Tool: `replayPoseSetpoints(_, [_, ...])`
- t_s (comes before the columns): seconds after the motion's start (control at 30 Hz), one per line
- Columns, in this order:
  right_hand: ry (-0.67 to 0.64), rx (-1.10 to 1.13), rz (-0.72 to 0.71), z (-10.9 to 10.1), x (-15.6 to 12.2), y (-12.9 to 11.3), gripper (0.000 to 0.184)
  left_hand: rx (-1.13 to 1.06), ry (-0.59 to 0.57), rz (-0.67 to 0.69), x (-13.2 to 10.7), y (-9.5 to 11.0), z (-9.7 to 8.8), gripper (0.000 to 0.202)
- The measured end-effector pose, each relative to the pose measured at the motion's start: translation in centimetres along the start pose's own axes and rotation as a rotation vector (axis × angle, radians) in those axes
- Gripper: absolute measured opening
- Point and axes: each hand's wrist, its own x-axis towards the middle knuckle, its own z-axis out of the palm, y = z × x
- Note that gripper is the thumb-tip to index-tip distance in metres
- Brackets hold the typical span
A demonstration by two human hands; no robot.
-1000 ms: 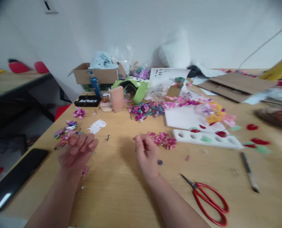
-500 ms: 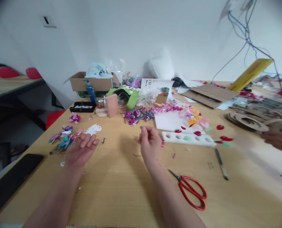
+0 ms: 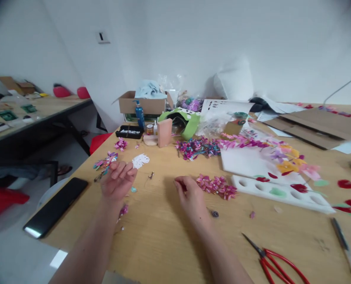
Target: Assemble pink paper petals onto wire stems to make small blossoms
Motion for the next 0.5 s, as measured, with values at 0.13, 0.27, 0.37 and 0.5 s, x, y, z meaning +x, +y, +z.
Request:
replayPoseSetpoints(0.13, [-0.042, -0.118, -0.067, -0.7, -0.5, 1.2, 0.023, 0.017, 0.010, -0.004, 0.0, 0.0, 0.0, 0.017])
replayPoseSetpoints(0.27, [-0.051, -0.207, -0.127, -1.2, -0.3, 1.7, 0.020, -0.003, -0.039, -0.025, 0.0, -0.1, 0.0, 0.013])
replayPoseSetpoints(0.37, [-0.077, -0.248, -0.167, -1.3, -0.2, 1.8, 0.019, 0.025, -0.034, -0.029, 0.0, -0.3, -0.1, 0.014])
replayPoseSetpoints(0.5, [-0.093, -0.262, -0.192, -1.2, -0.3, 1.6, 0.019, 0.108, 0.025, -0.038, -0.1, -0.6, -0.2, 0.019])
